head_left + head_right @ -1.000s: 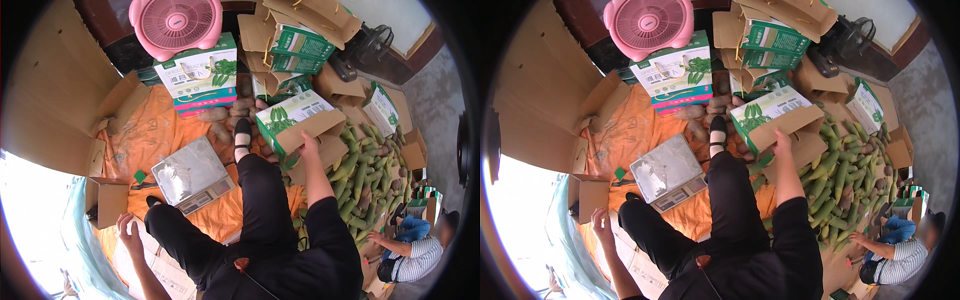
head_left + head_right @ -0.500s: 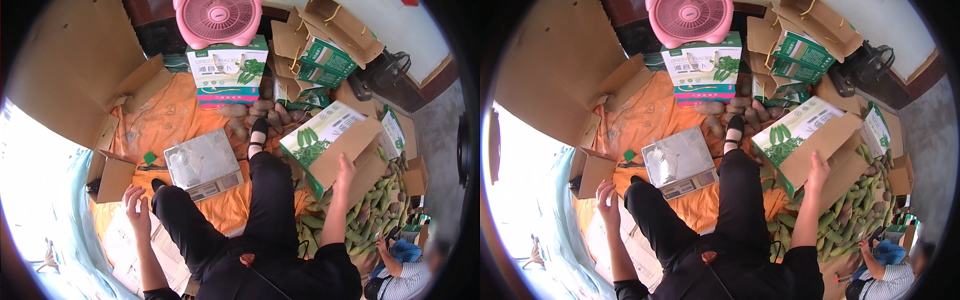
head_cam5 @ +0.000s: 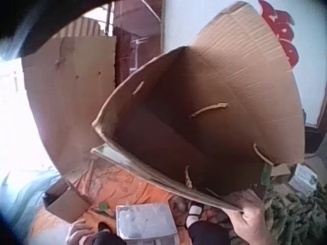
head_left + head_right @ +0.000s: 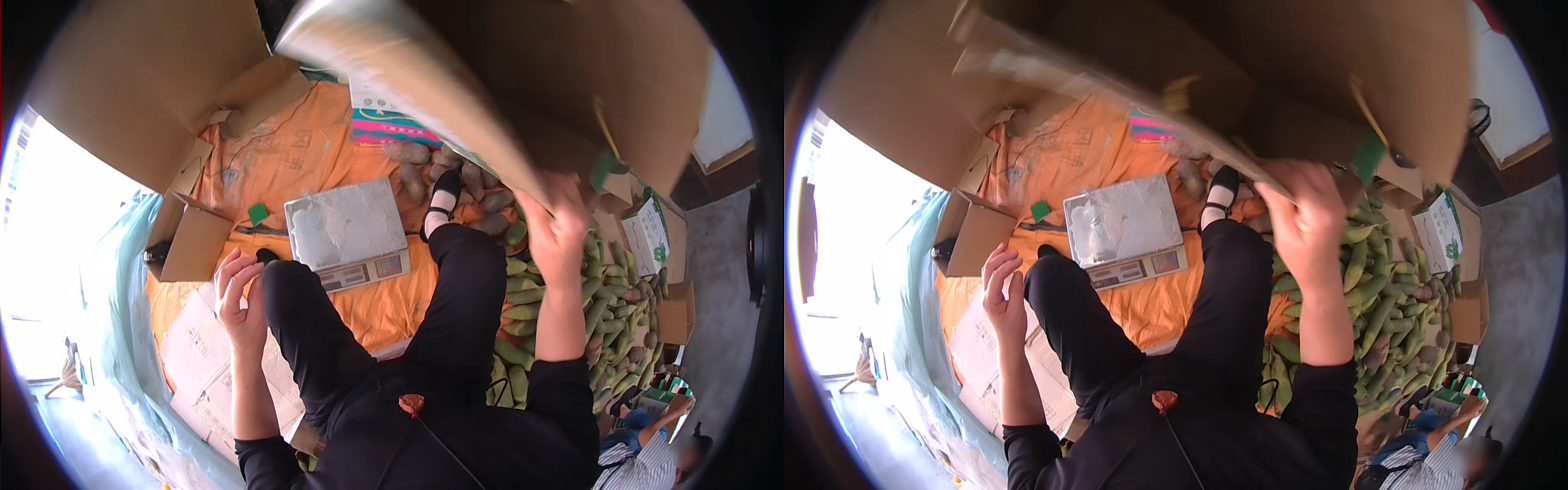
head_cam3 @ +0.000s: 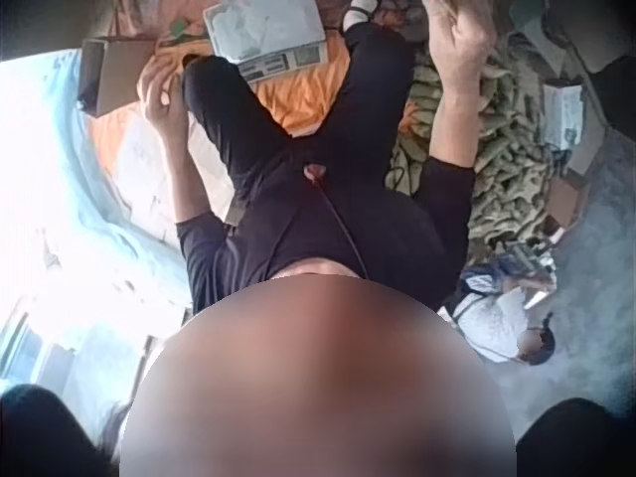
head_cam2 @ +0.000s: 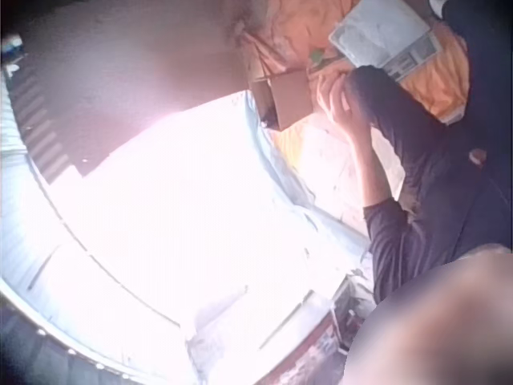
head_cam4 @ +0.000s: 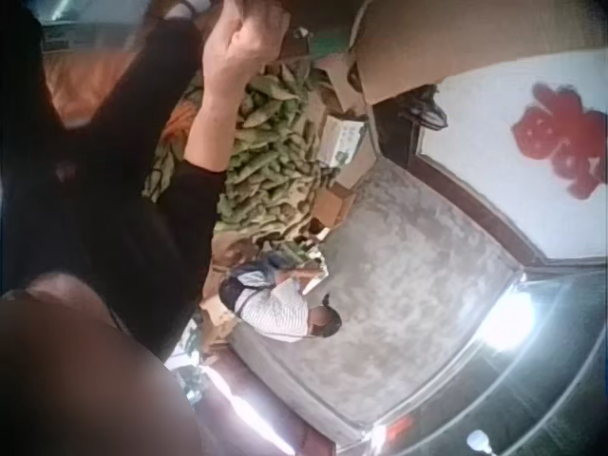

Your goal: Packing green radishes into a cardboard box and weighing them on a scale.

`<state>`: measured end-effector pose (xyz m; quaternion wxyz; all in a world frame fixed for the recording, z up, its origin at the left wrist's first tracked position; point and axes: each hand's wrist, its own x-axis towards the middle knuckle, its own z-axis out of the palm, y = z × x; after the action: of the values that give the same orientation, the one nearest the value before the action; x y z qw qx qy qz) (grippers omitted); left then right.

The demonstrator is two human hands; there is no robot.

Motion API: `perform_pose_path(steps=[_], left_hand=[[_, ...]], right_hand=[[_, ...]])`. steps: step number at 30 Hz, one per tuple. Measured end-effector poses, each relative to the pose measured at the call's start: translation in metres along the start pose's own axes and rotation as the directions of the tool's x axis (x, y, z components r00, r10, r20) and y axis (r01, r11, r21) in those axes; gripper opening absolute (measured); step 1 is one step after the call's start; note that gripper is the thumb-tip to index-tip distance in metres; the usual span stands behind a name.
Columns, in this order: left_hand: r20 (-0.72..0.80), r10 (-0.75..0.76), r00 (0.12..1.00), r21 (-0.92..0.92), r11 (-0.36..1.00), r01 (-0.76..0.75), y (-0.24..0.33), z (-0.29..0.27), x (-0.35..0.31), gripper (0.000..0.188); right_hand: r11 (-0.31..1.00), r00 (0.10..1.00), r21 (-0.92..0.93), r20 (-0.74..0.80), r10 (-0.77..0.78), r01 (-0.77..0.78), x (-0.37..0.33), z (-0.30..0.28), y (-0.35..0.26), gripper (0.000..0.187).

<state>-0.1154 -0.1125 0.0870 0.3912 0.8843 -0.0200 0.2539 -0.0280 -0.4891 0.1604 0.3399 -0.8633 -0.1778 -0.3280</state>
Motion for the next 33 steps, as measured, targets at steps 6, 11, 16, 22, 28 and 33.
perform_pose_path(steps=[6,11,16,22,28,33], left_hand=[[-0.037,0.122,0.992,0.059,0.991,-0.119,0.020,0.003,0.004,0.019],[-0.039,0.164,0.986,0.084,0.983,-0.160,0.026,0.012,0.005,0.019],[0.055,0.128,0.990,0.114,0.984,-0.133,0.023,0.021,0.003,0.020],[0.198,0.031,0.980,0.141,0.988,-0.059,0.010,0.044,0.000,0.025],[0.275,-0.013,0.961,0.216,0.975,-0.049,-0.003,0.064,0.007,0.030],[0.335,-0.128,0.933,0.335,0.942,0.009,-0.009,0.079,0.012,0.039]], right_hand=[[0.979,0.910,-0.027,0.375,-0.177,0.202,0.006,0.111,-0.001,0.011],[0.979,0.753,-0.019,0.641,-0.144,0.204,-0.034,0.199,0.005,0.010],[0.975,0.645,-0.026,0.754,-0.125,0.220,-0.070,0.242,0.018,0.008],[0.967,0.564,-0.163,0.825,0.024,0.196,-0.068,0.242,0.026,0.008],[0.995,0.571,-0.079,0.820,0.034,0.055,-0.045,0.215,0.022,0.025],[0.985,0.640,0.020,0.762,0.094,-0.169,-0.006,0.175,0.037,0.026]])
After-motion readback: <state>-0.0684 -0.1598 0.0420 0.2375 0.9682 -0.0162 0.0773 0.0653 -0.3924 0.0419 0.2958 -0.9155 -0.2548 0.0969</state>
